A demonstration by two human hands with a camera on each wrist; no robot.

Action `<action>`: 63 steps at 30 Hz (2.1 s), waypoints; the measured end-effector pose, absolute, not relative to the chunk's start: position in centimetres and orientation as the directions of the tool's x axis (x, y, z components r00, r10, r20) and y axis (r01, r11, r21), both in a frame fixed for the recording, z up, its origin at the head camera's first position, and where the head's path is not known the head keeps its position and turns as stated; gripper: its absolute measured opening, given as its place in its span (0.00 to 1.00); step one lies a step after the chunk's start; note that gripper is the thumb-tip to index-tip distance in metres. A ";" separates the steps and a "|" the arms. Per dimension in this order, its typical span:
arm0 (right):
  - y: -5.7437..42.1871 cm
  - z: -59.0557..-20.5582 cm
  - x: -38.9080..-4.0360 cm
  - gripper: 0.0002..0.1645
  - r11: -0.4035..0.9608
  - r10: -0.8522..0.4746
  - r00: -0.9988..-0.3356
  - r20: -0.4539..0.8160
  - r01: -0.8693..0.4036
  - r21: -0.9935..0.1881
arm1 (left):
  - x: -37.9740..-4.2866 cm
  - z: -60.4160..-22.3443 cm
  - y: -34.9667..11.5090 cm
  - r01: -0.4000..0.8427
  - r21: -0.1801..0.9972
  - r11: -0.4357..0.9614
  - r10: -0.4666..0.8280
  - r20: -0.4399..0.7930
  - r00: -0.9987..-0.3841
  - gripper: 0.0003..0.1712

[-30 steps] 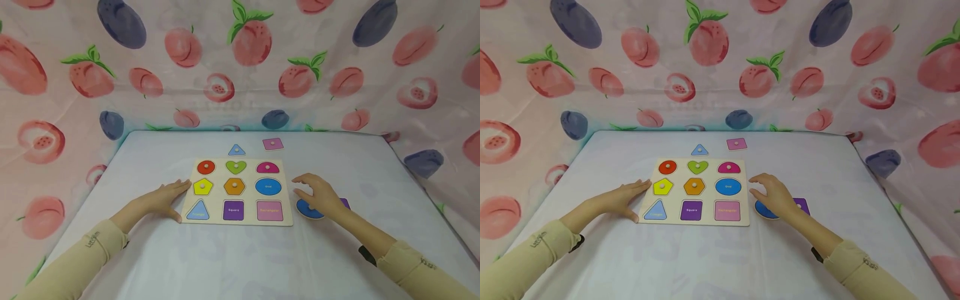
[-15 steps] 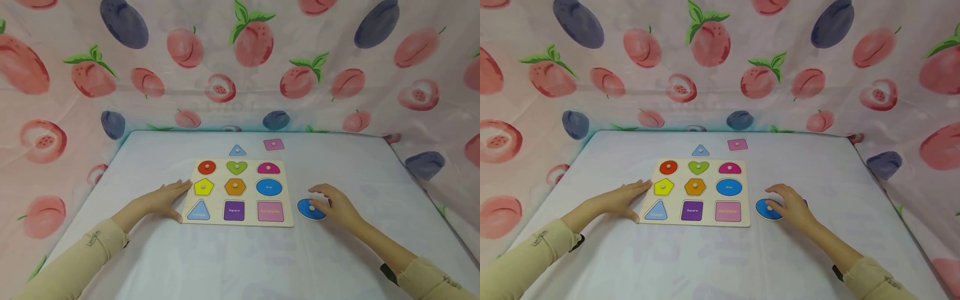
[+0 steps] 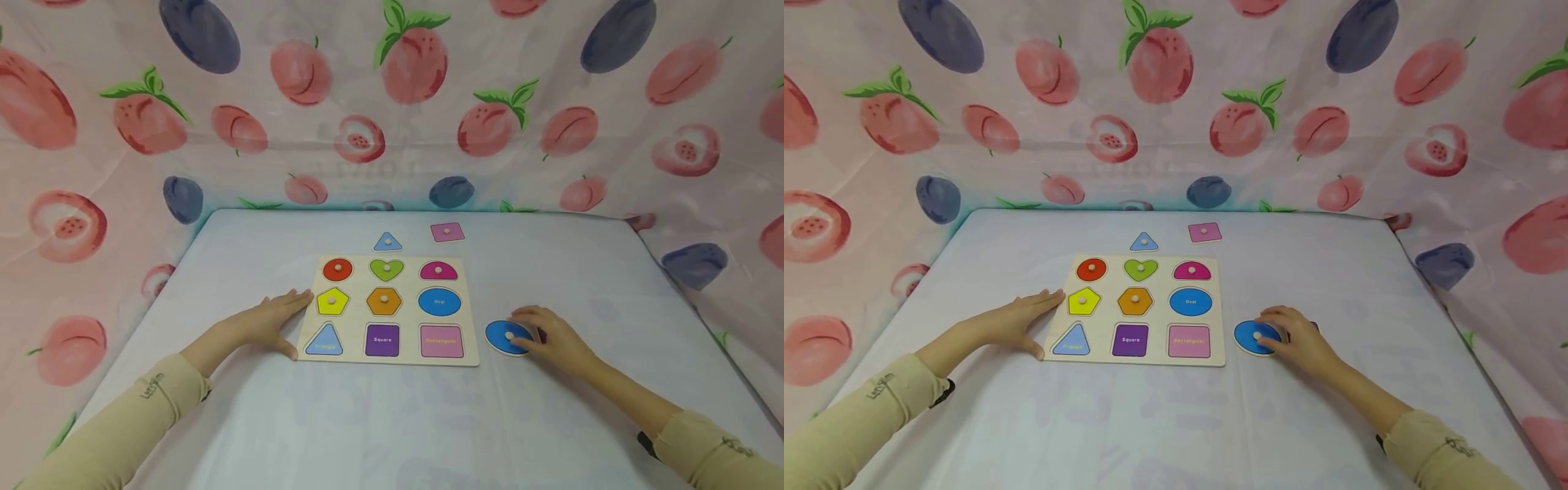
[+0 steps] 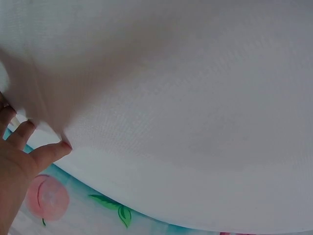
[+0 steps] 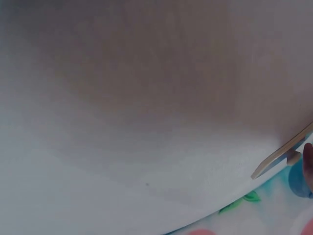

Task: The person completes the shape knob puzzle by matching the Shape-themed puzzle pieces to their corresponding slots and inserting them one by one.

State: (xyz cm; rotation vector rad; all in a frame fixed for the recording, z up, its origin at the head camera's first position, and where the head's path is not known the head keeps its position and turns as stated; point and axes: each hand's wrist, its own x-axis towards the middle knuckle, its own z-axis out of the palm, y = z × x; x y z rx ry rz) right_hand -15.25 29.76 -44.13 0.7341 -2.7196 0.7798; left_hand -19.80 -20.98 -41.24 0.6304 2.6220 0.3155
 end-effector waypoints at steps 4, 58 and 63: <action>29.7 -44.2 -15.2 0.21 0.746 -0.412 -0.857 0.309 -0.512 -0.425 | -19.9 -41.4 -21.0 0.383 0.308 0.871 0.478 -0.346 -0.807 0.67; 25.3 -40.7 -17.4 0.09 0.768 -0.424 -0.885 0.191 -0.463 -0.443 | -20.0 -41.6 -21.0 0.370 0.300 0.879 0.464 -0.359 -0.810 0.67; 24.0 -40.7 -18.3 0.09 0.752 -0.442 -0.878 0.186 -0.475 -0.456 | -20.0 -41.3 -21.1 0.372 0.298 0.879 0.463 -0.355 -0.812 0.66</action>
